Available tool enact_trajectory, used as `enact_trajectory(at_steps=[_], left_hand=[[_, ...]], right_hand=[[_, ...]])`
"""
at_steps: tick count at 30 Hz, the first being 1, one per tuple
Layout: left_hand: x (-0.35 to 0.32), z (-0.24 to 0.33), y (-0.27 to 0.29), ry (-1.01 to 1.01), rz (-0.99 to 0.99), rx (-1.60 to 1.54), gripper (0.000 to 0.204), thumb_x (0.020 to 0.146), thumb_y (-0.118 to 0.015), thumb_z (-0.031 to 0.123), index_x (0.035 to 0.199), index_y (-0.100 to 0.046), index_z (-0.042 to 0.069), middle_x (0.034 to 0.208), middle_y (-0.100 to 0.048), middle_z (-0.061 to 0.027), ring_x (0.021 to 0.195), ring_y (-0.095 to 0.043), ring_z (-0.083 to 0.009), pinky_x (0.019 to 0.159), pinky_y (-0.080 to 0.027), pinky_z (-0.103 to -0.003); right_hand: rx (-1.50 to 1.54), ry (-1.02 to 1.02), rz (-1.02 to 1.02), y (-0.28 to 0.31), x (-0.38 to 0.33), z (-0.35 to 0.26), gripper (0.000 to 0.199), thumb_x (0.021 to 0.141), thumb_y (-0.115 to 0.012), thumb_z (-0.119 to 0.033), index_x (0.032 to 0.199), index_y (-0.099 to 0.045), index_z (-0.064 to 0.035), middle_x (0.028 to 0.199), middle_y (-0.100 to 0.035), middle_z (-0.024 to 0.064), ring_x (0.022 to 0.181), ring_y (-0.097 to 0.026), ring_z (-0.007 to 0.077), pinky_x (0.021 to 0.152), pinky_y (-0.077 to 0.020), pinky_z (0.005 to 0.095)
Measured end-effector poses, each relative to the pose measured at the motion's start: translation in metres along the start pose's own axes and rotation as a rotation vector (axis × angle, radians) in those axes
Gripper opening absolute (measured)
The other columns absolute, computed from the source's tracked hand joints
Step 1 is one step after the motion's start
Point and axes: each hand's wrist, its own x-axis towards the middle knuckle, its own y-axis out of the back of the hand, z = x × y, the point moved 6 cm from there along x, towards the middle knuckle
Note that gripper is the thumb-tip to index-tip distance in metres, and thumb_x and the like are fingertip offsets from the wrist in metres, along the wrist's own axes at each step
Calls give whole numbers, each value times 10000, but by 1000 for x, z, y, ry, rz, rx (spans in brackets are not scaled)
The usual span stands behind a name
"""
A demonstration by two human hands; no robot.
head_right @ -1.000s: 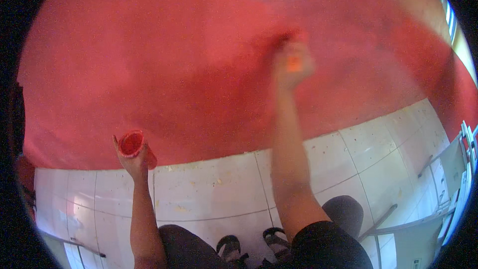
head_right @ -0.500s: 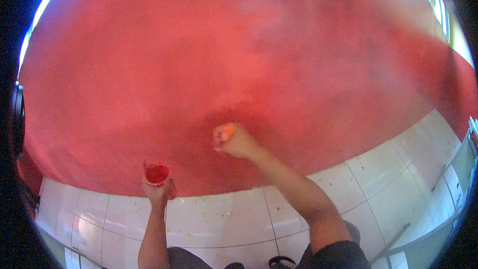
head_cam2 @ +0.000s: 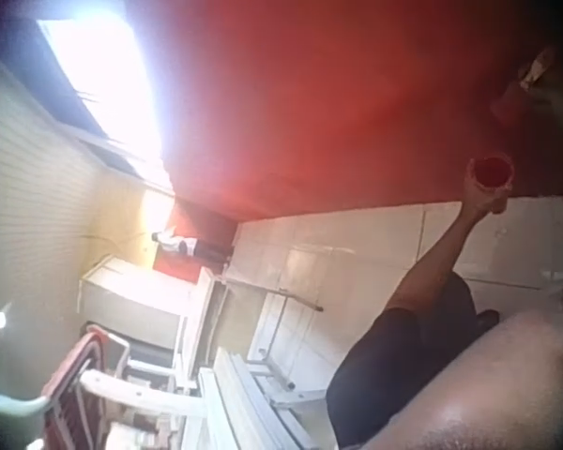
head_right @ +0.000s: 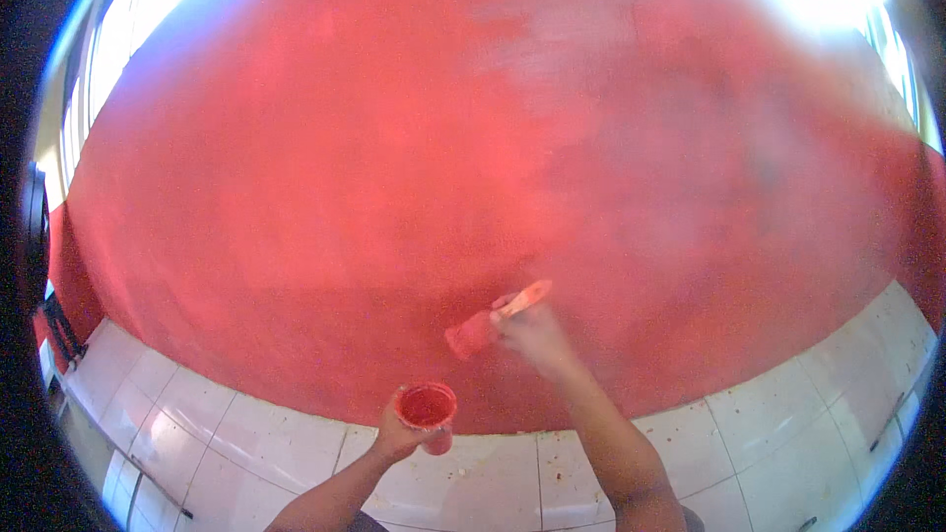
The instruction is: Painting a wall with red paint using a paint brush.
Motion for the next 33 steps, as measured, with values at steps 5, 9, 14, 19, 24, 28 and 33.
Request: enact_trajectory(at_steps=[5,9,14,19,24,28,33], left_hand=[[1,4,-13,-22,-63,275,809,601,-949,270,1240,-516,30,1158,-640,-92,1078,-621,-188,946,-502,-365],[3,-4,-19,-42,-48,241,821,597,-949,305,1237,-517,25,1127,-642,-81,1064,-616,-183,942,-491,-365],[-1,-29,-1,15,-54,246,827,618,-940,279,1258,-479,30,1156,-637,-101,1094,-619,-209,948,-501,-380],[-9,-3,-17,-48,-3,294,764,632,-931,282,1213,-514,14,1134,-637,-104,1025,-638,-190,904,-523,-366],[14,-19,-13,-194,74,480,738,637,-925,271,1202,-530,8,1107,-641,-125,1036,-644,-225,908,-524,-362],[14,23,-35,-213,33,584,761,624,-914,286,1217,-527,6,1099,-641,-137,1036,-646,-241,870,-526,-374],[8,13,-27,-271,-21,497,762,612,-901,274,1220,-524,12,1119,-632,-134,1041,-643,-264,877,-520,-374]], right_hand=[[61,-45,-114,-37,-18,3,169,940,-655,-143,1081,-579,-88,953,-640,5,867,-638,124,768,-555,300],[-98,-37,-267,-57,-29,13,146,948,-642,-126,1069,-576,-80,939,-639,1,863,-638,112,776,-554,294],[-166,18,-288,-61,-37,23,147,956,-635,-176,1023,-609,-47,902,-646,17,828,-626,126,720,-526,309],[-198,75,-270,-52,-31,37,150,928,-677,-176,991,-622,-53,885,-643,3,814,-616,115,752,-506,306],[-168,18,-363,-62,-26,42,85,908,-679,-80,955,-612,-54,857,-614,-20,815,-600,91,715,-500,270],[-210,13,-345,-62,-33,24,124,876,-711,-74,970,-648,-24,900,-673,17,861,-640,94,776,-523,279],[-326,13,-380,-77,-46,29,154,849,-739,-61,968,-667,4,872,-696,41,827,-659,103,760,-538,282]])
